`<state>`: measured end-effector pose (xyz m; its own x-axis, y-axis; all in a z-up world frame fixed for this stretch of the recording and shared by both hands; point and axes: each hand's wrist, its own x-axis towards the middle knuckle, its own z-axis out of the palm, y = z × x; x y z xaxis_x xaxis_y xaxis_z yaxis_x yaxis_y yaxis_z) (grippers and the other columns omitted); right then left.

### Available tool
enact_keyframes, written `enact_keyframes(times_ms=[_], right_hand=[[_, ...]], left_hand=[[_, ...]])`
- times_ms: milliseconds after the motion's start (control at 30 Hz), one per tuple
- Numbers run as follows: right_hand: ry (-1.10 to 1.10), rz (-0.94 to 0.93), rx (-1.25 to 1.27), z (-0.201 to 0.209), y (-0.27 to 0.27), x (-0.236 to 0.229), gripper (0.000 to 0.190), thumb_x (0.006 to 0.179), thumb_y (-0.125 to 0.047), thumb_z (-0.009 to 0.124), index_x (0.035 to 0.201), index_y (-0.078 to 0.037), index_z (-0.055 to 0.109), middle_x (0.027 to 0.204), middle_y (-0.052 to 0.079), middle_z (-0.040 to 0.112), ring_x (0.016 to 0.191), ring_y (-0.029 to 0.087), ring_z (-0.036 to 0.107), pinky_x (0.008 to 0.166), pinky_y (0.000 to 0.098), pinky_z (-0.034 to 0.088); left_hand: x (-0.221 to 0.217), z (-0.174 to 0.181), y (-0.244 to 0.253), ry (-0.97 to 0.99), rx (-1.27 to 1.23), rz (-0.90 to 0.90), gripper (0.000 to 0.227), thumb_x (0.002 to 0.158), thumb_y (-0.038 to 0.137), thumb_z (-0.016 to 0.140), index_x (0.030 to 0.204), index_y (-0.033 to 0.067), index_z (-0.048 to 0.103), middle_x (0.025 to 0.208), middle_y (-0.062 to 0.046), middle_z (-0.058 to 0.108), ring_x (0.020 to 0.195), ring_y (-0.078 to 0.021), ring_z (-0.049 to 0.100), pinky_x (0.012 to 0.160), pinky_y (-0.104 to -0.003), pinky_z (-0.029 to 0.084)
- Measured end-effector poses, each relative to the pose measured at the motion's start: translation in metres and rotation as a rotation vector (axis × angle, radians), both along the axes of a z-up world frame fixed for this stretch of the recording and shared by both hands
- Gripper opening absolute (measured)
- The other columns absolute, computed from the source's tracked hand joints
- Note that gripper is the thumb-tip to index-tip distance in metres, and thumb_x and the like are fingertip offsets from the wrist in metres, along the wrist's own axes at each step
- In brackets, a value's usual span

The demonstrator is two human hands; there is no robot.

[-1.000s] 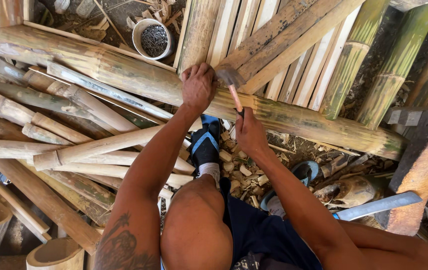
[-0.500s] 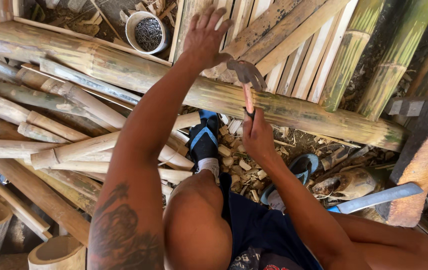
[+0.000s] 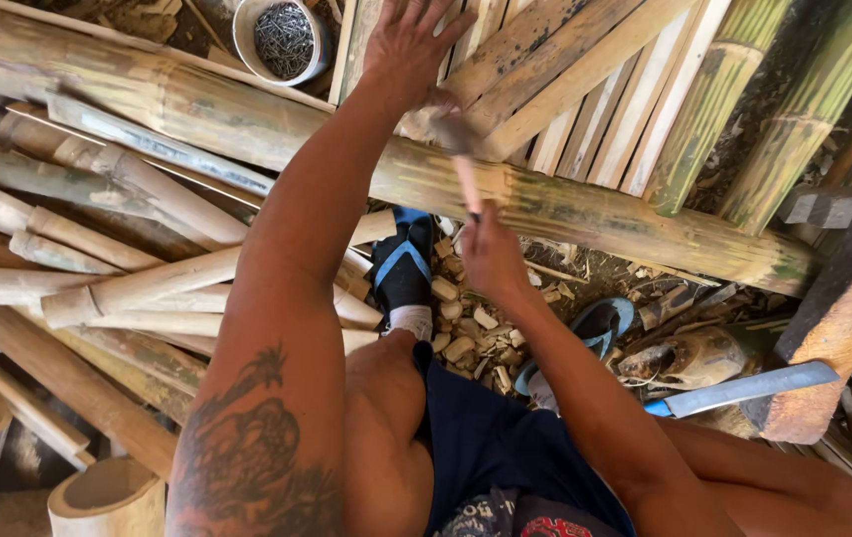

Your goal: The person assembles a bamboo structure by cutting bamboo strips to size with a machete, placing them into a frame, and securing them with nails using a hammer. The person repeatedly measures, cuts, and fastens the strips to build the structure.

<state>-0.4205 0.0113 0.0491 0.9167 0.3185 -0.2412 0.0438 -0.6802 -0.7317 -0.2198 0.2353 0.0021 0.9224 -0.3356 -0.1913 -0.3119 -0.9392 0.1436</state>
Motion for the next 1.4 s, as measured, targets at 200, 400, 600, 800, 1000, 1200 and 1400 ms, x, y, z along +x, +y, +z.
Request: enact_keyframes(times_ms=[200,400,600,800,1000,1200,1400], right_hand=[[-0.129,-0.035,0.122,0.0,-0.003,-0.003,0.023,0.108,-0.012,0.043,0.125,0.004,0.04,0.066,0.014,0.057,0.047,0.026,0.056,0.043,0.0456,0.043],[0.02,0.066,-0.068,0.01,0.004,0.021,0.025,0.105,-0.013,0.048,0.123,0.003,0.042,0.063,0.014,0.057,0.045,0.028,0.056,0.041,0.0479,0.044],[-0.233,0.13,-0.121,0.0,-0.008,0.018,0.022,0.105,-0.013,0.051,0.121,0.003,0.047,0.074,0.02,0.06,0.05,0.032,0.058,0.047,0.0476,0.049],[-0.107,0.126,-0.185,-0.025,-0.032,0.002,0.03,0.101,-0.014,0.054,0.125,0.003,0.048,0.077,0.019,0.065,0.05,0.032,0.064,0.045,0.0451,0.052],[-0.293,0.355,-0.258,-0.015,-0.066,-0.003,0.035,0.091,-0.02,0.068,0.12,-0.006,0.055,0.092,0.018,0.069,0.07,0.039,0.068,0.058,0.0494,0.054],[-0.313,0.41,-0.267,-0.009,-0.065,0.002,0.035,0.086,-0.024,0.072,0.115,-0.011,0.058,0.096,0.013,0.068,0.082,0.036,0.068,0.066,0.0473,0.055],[-0.332,0.52,-0.357,-0.025,-0.09,-0.006,0.036,0.084,-0.027,0.074,0.114,-0.013,0.06,0.096,0.012,0.066,0.085,0.037,0.067,0.068,0.0485,0.055]], left_hand=[[0.007,-0.012,-0.004,-0.059,0.051,0.018,0.121,0.066,0.069,0.082,0.165,0.0317,0.023,0.171,-0.005,0.015,0.156,-0.0301,0.007,0.124,-0.055,0.001],[0.016,-0.011,-0.001,-0.088,0.049,0.007,0.119,0.065,0.068,0.081,0.161,0.032,0.021,0.168,-0.004,0.013,0.154,-0.029,0.006,0.122,-0.055,0.0],[0.004,0.003,-0.002,0.097,-0.001,0.06,0.115,0.07,0.066,0.08,0.164,0.033,0.023,0.172,-0.002,0.015,0.158,-0.0282,0.007,0.127,-0.054,0.003],[0.005,0.011,-0.013,-0.054,0.002,0.023,0.093,0.075,0.056,0.081,0.154,0.024,0.042,0.161,-0.01,0.03,0.151,-0.0338,0.022,0.123,-0.057,0.013],[-0.013,-0.024,-0.054,0.079,-0.518,0.435,0.045,0.089,0.027,0.072,0.129,0.0102,0.061,0.134,-0.021,0.051,0.123,-0.0376,0.053,0.106,-0.045,0.048],[0.003,-0.042,-0.029,0.152,-0.798,0.409,0.029,0.093,0.026,0.069,0.118,0.0127,0.074,0.117,-0.015,0.069,0.115,-0.0317,0.066,0.106,-0.041,0.052],[-0.065,-0.045,-0.004,0.152,-1.355,0.49,0.044,0.095,0.023,0.068,0.133,0.0051,0.059,0.108,-0.009,0.072,0.099,-0.0195,0.067,0.088,-0.032,0.055]])
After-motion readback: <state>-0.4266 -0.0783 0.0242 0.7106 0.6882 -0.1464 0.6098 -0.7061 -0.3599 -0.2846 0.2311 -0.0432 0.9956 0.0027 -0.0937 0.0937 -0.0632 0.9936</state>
